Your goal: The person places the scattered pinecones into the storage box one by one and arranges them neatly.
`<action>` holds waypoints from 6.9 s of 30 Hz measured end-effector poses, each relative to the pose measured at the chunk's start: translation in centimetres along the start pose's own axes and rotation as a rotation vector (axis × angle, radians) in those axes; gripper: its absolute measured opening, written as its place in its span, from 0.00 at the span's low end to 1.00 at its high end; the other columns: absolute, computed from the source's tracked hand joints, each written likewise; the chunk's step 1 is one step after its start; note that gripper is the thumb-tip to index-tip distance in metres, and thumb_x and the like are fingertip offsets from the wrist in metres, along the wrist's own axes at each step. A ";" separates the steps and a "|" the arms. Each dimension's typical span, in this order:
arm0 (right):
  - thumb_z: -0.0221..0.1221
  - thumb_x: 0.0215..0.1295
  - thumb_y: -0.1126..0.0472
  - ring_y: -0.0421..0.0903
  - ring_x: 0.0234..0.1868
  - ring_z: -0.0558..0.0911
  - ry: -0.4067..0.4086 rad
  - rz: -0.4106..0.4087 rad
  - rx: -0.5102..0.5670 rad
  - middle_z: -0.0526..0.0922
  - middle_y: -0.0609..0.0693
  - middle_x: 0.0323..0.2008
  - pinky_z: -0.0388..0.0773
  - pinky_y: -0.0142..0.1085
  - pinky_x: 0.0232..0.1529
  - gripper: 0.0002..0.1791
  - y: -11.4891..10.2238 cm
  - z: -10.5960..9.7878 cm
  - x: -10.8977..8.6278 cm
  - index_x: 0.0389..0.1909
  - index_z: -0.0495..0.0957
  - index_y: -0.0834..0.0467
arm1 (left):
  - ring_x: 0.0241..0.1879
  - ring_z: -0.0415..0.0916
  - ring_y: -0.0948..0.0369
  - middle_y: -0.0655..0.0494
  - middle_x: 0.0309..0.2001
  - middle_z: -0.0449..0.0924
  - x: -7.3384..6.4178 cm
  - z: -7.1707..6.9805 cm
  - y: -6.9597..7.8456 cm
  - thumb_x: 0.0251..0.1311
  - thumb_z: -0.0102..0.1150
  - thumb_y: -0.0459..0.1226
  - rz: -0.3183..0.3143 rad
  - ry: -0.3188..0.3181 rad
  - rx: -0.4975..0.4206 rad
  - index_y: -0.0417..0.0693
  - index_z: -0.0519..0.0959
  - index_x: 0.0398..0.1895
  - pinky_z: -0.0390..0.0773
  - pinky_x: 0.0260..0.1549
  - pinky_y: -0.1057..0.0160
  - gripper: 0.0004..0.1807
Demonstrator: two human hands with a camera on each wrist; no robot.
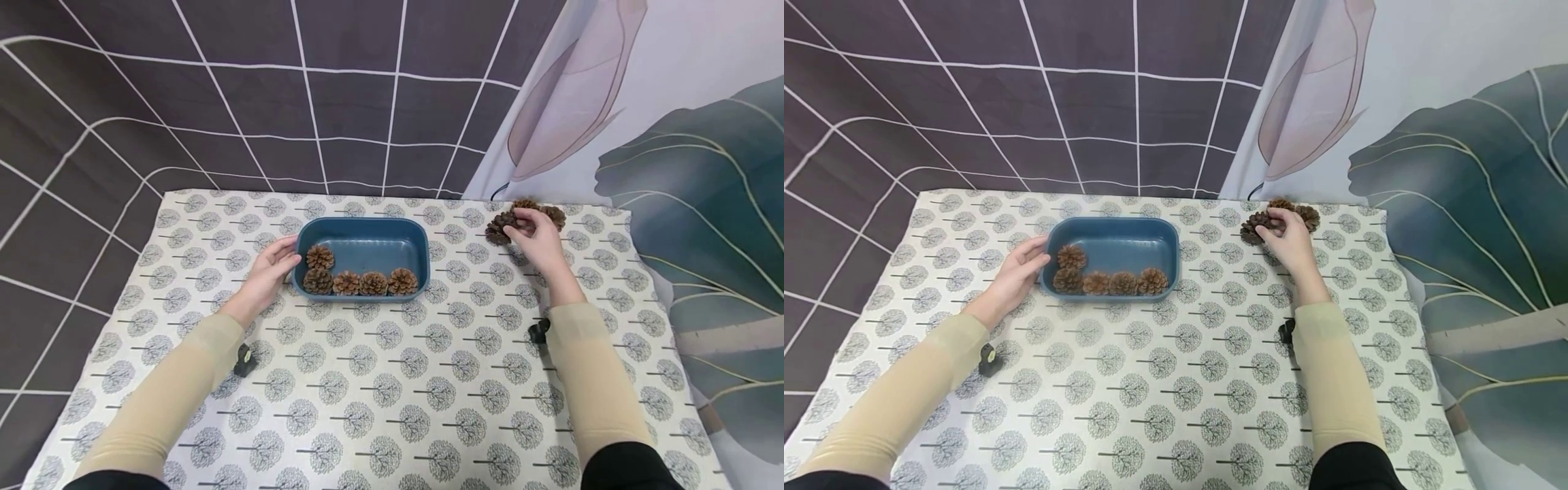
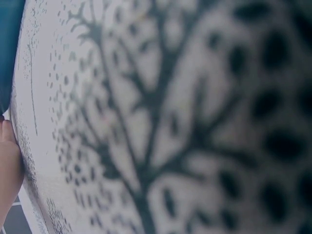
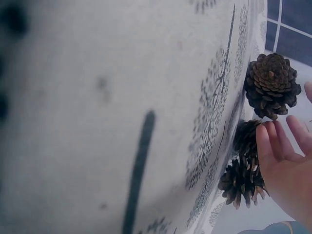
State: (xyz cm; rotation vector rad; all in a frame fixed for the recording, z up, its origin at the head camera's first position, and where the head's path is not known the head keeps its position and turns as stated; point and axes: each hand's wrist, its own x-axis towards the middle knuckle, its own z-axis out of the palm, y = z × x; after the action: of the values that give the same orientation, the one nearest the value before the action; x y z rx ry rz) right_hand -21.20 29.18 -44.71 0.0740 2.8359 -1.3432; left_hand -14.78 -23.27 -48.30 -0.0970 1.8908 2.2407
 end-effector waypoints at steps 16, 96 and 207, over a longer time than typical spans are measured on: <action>0.63 0.76 0.59 0.69 0.72 0.72 -0.108 0.030 -0.012 0.67 0.72 0.75 0.70 0.59 0.79 0.39 0.0 -0.1 0.3 0.81 0.58 0.65 | 0.62 0.72 0.72 0.73 0.59 0.75 -0.1 0.1 0.1 0.76 0.51 0.26 -0.035 0.005 0.039 0.52 0.72 0.70 0.70 0.76 0.72 0.23; 0.73 0.59 0.73 0.60 0.72 0.76 -0.174 -0.402 0.342 0.74 0.63 0.72 0.74 0.39 0.78 0.36 -13.2 12.6 -5.0 0.70 0.75 0.66 | 0.63 0.72 0.72 0.71 0.61 0.73 0.0 0.0 0.1 0.76 0.51 0.26 -0.030 0.005 0.039 0.44 0.68 0.75 0.67 0.79 0.69 0.26; 0.76 0.63 0.56 0.52 0.69 0.79 -0.541 -0.600 -0.232 0.78 0.54 0.69 0.77 0.46 0.75 0.35 -16.9 19.4 -1.1 0.70 0.78 0.55 | 0.60 0.74 0.71 0.73 0.57 0.78 0.2 -0.1 -0.5 0.74 0.49 0.24 0.013 0.000 -0.008 0.45 0.71 0.71 0.76 0.65 0.79 0.25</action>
State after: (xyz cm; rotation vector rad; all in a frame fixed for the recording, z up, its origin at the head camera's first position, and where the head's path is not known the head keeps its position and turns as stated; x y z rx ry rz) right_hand -21.20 3.43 -43.95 -1.0370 2.5747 -0.8658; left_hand -14.90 -23.28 -48.80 -0.0868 1.8881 2.2570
